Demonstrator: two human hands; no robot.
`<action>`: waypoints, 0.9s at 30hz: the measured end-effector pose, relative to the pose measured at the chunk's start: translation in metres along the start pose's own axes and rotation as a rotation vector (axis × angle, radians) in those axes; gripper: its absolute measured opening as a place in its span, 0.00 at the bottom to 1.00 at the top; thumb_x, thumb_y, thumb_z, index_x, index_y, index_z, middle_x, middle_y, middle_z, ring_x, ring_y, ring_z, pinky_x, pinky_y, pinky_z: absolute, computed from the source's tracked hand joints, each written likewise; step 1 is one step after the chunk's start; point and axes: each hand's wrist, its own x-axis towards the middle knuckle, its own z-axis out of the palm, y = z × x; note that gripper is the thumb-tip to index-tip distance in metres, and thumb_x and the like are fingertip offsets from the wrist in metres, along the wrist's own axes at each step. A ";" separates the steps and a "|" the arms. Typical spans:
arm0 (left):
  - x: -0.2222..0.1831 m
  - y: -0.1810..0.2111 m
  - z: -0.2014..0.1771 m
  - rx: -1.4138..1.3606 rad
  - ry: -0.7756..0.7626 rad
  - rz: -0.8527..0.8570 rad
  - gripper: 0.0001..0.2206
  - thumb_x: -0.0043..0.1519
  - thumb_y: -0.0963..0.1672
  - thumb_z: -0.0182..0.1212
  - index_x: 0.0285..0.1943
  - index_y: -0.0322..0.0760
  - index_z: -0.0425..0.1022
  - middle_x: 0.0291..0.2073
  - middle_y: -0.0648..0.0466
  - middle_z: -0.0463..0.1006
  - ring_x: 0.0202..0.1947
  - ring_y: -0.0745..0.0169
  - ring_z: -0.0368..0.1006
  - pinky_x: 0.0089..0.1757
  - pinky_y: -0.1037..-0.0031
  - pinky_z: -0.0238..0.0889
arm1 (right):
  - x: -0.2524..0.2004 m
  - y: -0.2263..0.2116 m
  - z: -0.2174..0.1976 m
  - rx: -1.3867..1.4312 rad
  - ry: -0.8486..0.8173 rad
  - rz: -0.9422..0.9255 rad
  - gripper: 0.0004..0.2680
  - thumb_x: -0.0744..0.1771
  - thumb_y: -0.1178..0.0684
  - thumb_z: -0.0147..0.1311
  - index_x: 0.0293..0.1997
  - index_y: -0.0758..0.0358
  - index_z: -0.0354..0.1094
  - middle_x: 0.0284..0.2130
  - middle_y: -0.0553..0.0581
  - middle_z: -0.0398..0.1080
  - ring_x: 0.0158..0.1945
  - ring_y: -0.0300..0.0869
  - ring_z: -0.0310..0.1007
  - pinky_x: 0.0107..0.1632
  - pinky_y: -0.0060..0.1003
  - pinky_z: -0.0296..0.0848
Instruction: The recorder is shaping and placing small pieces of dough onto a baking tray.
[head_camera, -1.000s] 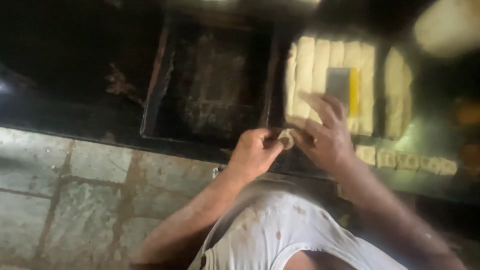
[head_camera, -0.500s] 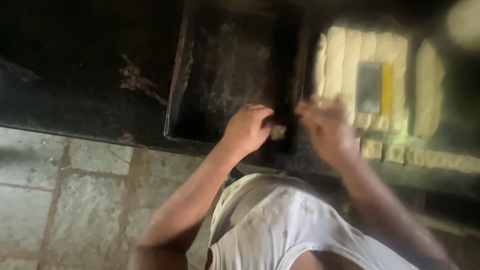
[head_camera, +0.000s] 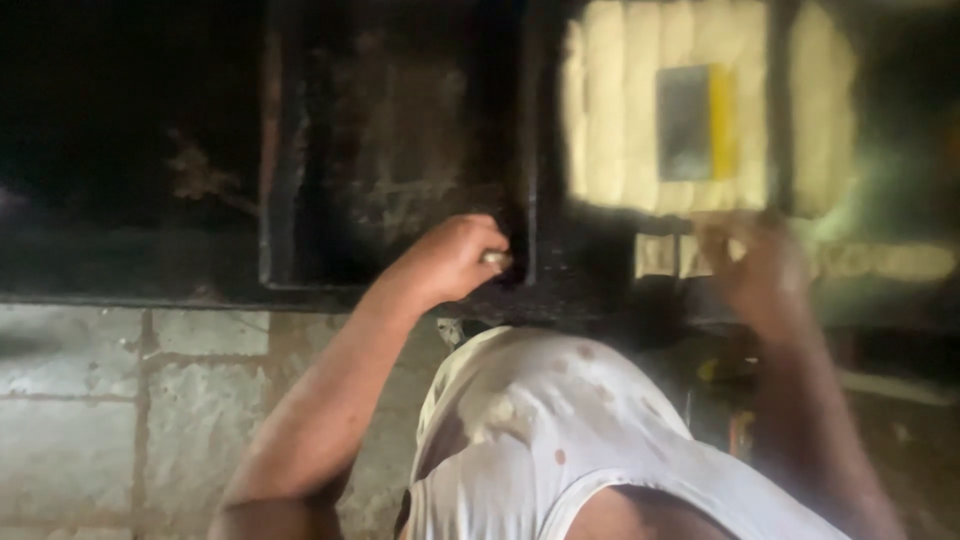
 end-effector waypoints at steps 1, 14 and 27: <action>0.002 0.011 -0.004 -0.001 -0.008 0.011 0.09 0.58 0.43 0.68 0.43 0.33 0.82 0.40 0.44 0.79 0.46 0.42 0.75 0.46 0.59 0.68 | 0.000 -0.005 -0.001 -0.006 0.004 0.011 0.06 0.70 0.51 0.61 0.49 0.58 0.78 0.41 0.59 0.79 0.42 0.50 0.78 0.45 0.44 0.75; -0.001 0.089 0.071 -0.647 0.388 -0.228 0.18 0.62 0.44 0.67 0.58 0.28 0.75 0.46 0.45 0.80 0.39 0.63 0.79 0.36 0.73 0.79 | 0.015 -0.092 -0.004 0.723 -0.474 0.210 0.10 0.62 0.59 0.65 0.45 0.60 0.72 0.38 0.54 0.79 0.42 0.48 0.81 0.44 0.42 0.80; -0.030 0.019 0.015 -0.907 0.787 -0.161 0.10 0.68 0.39 0.61 0.56 0.26 0.76 0.40 0.49 0.81 0.37 0.70 0.79 0.36 0.77 0.78 | 0.078 -0.106 0.090 -0.282 0.105 -0.523 0.07 0.57 0.54 0.60 0.33 0.57 0.71 0.29 0.58 0.70 0.37 0.55 0.70 0.42 0.50 0.69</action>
